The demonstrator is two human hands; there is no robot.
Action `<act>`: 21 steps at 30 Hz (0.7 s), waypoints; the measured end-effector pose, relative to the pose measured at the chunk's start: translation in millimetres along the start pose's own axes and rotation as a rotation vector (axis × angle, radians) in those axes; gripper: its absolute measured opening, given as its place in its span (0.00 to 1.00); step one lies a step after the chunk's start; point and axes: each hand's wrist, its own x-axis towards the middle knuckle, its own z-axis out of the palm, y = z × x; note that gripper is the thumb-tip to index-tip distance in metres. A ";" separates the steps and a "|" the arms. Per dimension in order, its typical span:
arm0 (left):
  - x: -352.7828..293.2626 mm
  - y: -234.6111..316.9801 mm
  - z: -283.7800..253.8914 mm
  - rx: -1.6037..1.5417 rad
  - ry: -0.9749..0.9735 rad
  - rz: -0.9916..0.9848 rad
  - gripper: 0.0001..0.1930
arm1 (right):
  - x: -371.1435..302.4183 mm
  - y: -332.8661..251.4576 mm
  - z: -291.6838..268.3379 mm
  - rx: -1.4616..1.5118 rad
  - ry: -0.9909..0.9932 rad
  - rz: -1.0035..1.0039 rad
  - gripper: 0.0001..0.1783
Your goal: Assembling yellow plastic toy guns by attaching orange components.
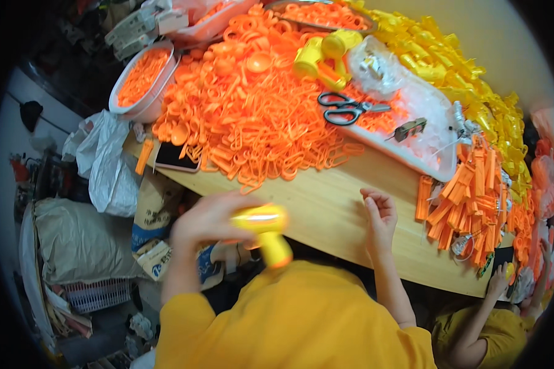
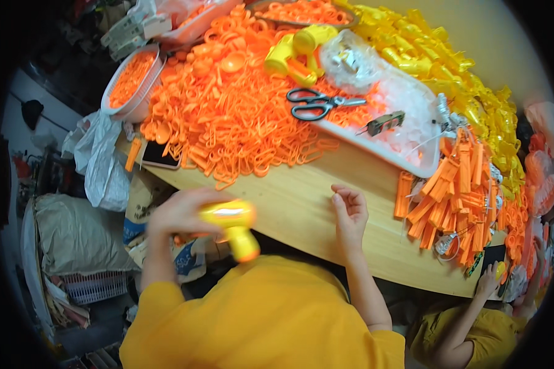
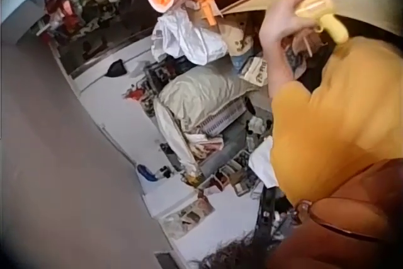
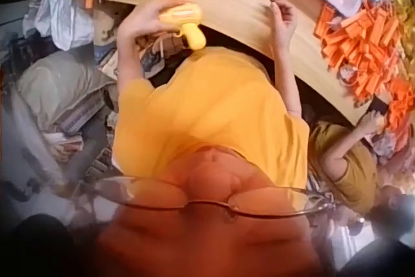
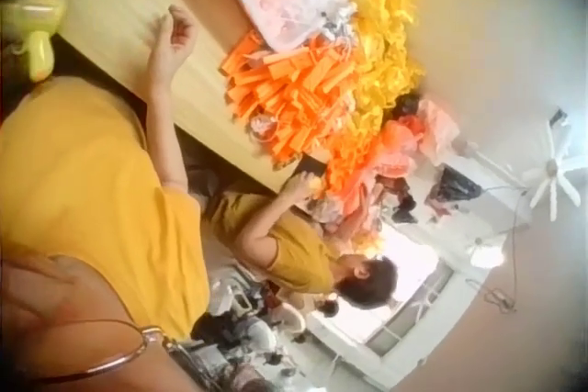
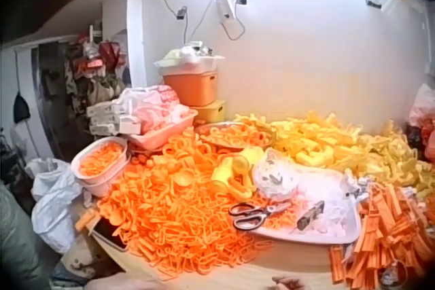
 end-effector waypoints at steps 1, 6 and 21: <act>-31.7 -15.4 -10.5 -0.013 0.036 -0.124 0.31 | -1.0 -4.0 6.8 0.006 0.014 0.001 0.06; -65.9 -40.5 -20.6 0.347 0.306 -0.320 0.26 | 2.4 5.9 2.4 -0.006 0.052 0.017 0.05; 323.1 49.5 -93.6 0.445 1.004 0.093 0.29 | -0.1 11.5 -0.8 -0.080 -0.036 0.050 0.06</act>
